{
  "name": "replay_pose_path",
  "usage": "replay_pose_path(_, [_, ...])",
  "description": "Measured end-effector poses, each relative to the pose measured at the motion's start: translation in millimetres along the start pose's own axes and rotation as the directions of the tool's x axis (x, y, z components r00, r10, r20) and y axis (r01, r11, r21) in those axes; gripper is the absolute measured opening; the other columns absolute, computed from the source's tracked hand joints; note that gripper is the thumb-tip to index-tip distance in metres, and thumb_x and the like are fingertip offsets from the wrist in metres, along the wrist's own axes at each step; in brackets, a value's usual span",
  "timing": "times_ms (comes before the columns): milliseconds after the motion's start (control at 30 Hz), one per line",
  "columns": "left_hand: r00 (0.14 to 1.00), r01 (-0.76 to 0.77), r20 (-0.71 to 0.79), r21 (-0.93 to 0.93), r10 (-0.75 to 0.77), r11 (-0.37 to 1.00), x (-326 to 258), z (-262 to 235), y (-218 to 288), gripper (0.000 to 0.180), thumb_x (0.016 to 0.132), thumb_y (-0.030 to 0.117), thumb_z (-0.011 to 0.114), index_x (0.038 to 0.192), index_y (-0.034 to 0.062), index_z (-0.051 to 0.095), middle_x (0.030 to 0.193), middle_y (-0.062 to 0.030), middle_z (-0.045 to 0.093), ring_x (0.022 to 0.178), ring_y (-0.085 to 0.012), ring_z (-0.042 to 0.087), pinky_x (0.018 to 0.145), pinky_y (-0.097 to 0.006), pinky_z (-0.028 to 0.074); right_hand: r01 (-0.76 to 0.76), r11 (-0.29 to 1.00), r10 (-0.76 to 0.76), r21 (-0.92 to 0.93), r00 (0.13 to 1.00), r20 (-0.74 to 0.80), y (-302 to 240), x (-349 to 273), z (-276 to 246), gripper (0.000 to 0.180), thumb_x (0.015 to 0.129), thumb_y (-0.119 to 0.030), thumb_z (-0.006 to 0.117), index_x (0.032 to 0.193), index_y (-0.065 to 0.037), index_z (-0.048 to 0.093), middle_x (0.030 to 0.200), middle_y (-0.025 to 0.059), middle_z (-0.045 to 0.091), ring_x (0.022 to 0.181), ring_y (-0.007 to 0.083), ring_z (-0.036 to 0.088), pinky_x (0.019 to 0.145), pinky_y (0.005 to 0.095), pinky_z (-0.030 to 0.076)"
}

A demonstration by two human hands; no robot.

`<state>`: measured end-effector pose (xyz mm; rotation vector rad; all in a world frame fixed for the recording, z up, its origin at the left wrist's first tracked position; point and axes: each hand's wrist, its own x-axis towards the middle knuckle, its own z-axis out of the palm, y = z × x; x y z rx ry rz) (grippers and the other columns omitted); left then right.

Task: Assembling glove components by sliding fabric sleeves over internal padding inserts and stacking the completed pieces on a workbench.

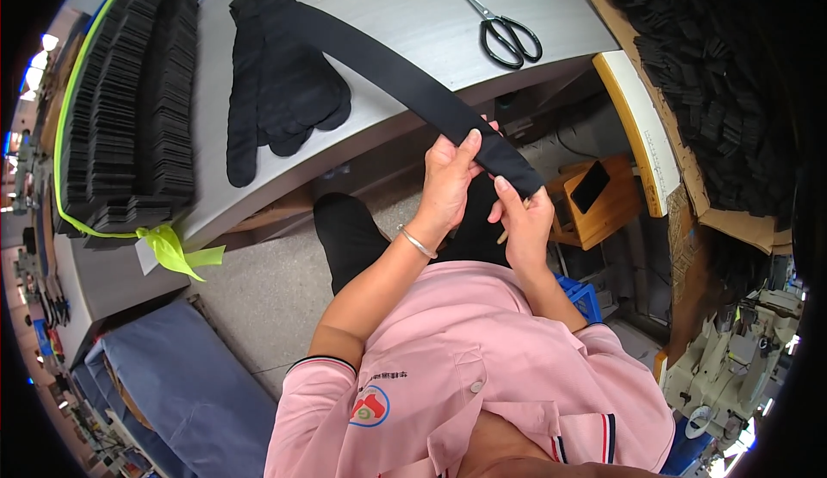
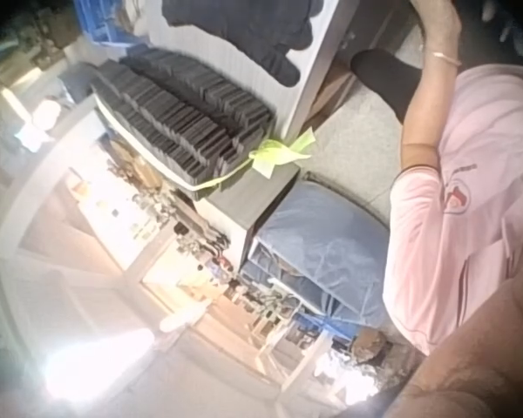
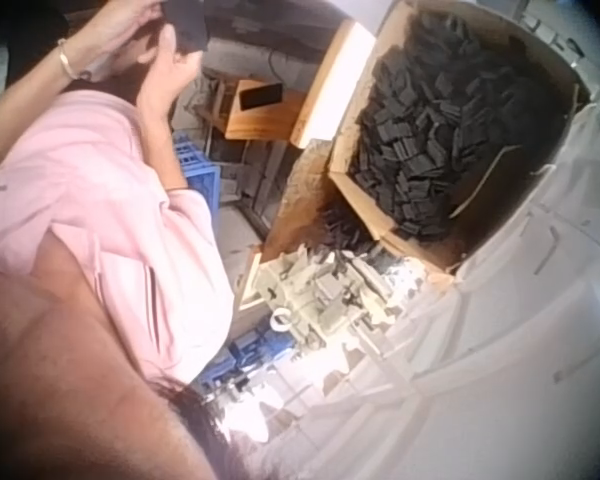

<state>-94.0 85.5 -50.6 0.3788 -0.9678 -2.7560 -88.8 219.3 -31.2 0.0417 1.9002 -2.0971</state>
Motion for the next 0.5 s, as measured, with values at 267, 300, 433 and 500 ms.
replay_pose_path(267, [0.995, -0.097, -0.024, 0.041, 0.098, 0.994, 6, -3, 9, 0.038, 0.102, 0.02, 0.056, 0.133, -0.0013, 0.048, 0.126, -0.0164, 0.062, 0.113, -0.0219, 0.062, 0.098, -0.037, 0.052, 0.013, 0.994, -0.014, 0.11, 1.0, 0.011, 6, 2, -3, 0.022, 0.092, -0.011, 0.07, 0.109, -0.002, 0.061, 0.096, 0.0091, 0.07, 0.057, 0.0066, 0.055, 0.05, 0.0189, 0.043])
replay_pose_path(300, [0.995, -0.096, -0.027, 0.04, 0.098, 0.995, 5, -3, 10, 0.038, 0.102, 0.02, 0.056, 0.133, -0.0013, 0.048, 0.126, -0.0164, 0.062, 0.113, -0.0219, 0.062, 0.098, -0.037, 0.052, -0.023, 0.994, 0.018, 0.103, 0.999, 0.05, 5, 4, -4, 0.022, 0.091, -0.01, 0.07, 0.11, -0.002, 0.06, 0.098, 0.0102, 0.07, 0.056, 0.0066, 0.055, 0.049, 0.0184, 0.042])
replay_pose_path(433, [0.995, -0.095, -0.038, 0.035, 0.096, 0.995, 4, -5, 10, 0.038, 0.102, 0.02, 0.056, 0.133, -0.0008, 0.048, 0.127, -0.0163, 0.061, 0.113, -0.0222, 0.062, 0.098, -0.038, 0.051, -0.176, 0.964, 0.154, 0.198, 0.981, 0.12, 2, 10, -7, 0.024, 0.091, -0.01, 0.07, 0.112, -0.002, 0.06, 0.101, 0.0113, 0.071, 0.055, 0.0071, 0.056, 0.047, 0.0172, 0.042])
replay_pose_path(500, [0.995, -0.095, -0.029, 0.03, 0.096, 0.995, 3, -7, 8, 0.04, 0.102, 0.02, 0.056, 0.135, 0.0005, 0.047, 0.128, -0.016, 0.061, 0.115, -0.0233, 0.062, 0.099, -0.039, 0.051, -0.207, 0.938, 0.172, 0.278, 0.974, 0.145, 9, 12, -8, 0.028, 0.091, -0.011, 0.07, 0.116, -0.002, 0.059, 0.104, 0.0129, 0.071, 0.054, 0.0081, 0.056, 0.046, 0.017, 0.042])
